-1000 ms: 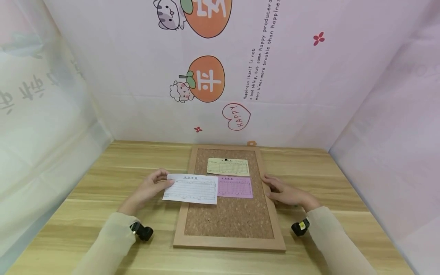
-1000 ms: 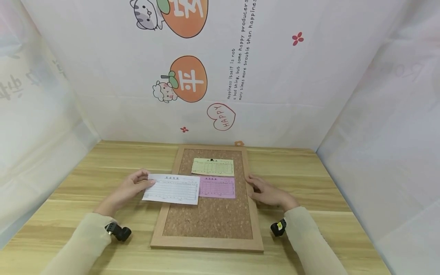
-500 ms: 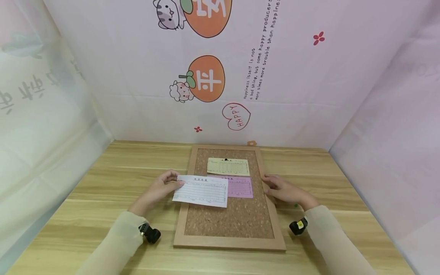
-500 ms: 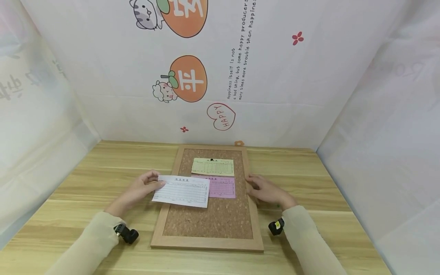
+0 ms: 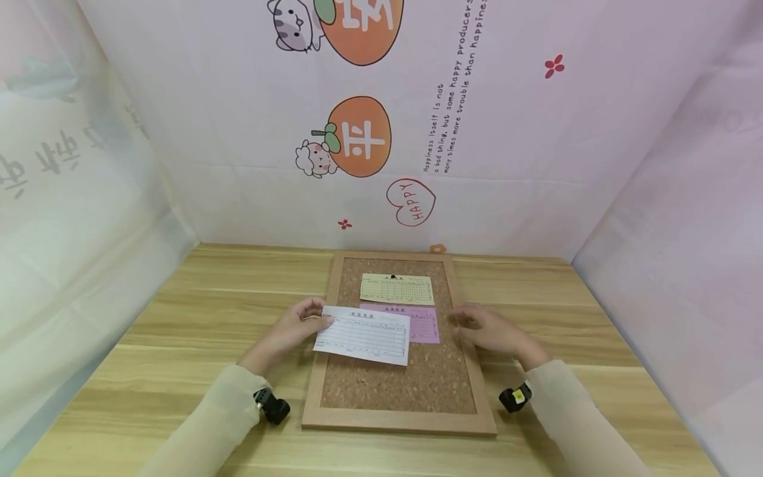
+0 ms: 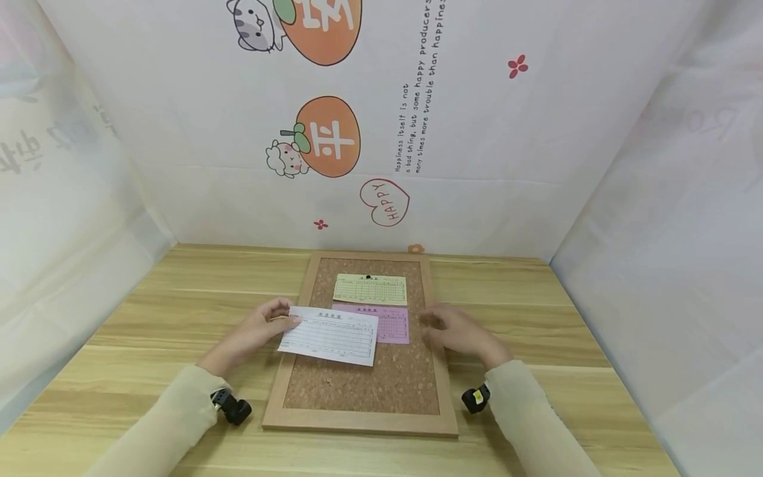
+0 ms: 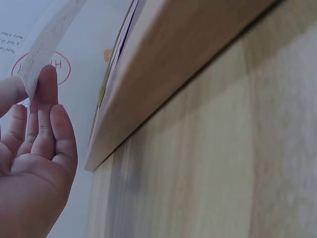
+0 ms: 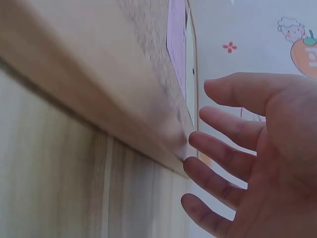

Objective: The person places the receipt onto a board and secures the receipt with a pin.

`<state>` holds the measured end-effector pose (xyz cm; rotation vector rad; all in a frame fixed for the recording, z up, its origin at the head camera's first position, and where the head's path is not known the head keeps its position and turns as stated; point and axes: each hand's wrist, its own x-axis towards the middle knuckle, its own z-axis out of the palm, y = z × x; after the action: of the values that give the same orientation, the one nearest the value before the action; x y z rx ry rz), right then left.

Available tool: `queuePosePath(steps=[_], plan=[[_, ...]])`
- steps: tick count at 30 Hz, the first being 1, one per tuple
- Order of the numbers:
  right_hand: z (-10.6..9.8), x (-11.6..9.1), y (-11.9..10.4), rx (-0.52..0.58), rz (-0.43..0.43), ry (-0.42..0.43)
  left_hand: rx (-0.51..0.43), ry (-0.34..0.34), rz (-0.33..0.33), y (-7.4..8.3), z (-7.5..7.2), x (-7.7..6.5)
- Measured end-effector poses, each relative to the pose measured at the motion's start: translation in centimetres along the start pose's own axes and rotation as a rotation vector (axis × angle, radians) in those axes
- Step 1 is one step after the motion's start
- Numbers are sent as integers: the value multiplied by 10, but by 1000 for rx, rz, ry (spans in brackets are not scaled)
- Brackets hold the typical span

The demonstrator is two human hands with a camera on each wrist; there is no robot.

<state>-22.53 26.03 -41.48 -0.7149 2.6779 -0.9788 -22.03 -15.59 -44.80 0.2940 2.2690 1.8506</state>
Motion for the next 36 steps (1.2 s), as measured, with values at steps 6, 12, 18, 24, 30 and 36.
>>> queuePosePath(steps=[6,12,18,24,30,36], plan=[[6,3,-9,67,-73,2,-17,9,6,1,7,3],[14,6,-17,86,-121,-1,-60,10,-7,1,14,4],[24,3,-25,179,-134,-12,-71,12,-20,3,22,4],[33,4,-29,257,-136,1,-100,-1,-19,3,27,5],[39,4,-28,249,-169,-13,-133,-16,-31,6,29,2],[43,4,-30,255,-193,-11,-127,-10,-30,10,31,1]])
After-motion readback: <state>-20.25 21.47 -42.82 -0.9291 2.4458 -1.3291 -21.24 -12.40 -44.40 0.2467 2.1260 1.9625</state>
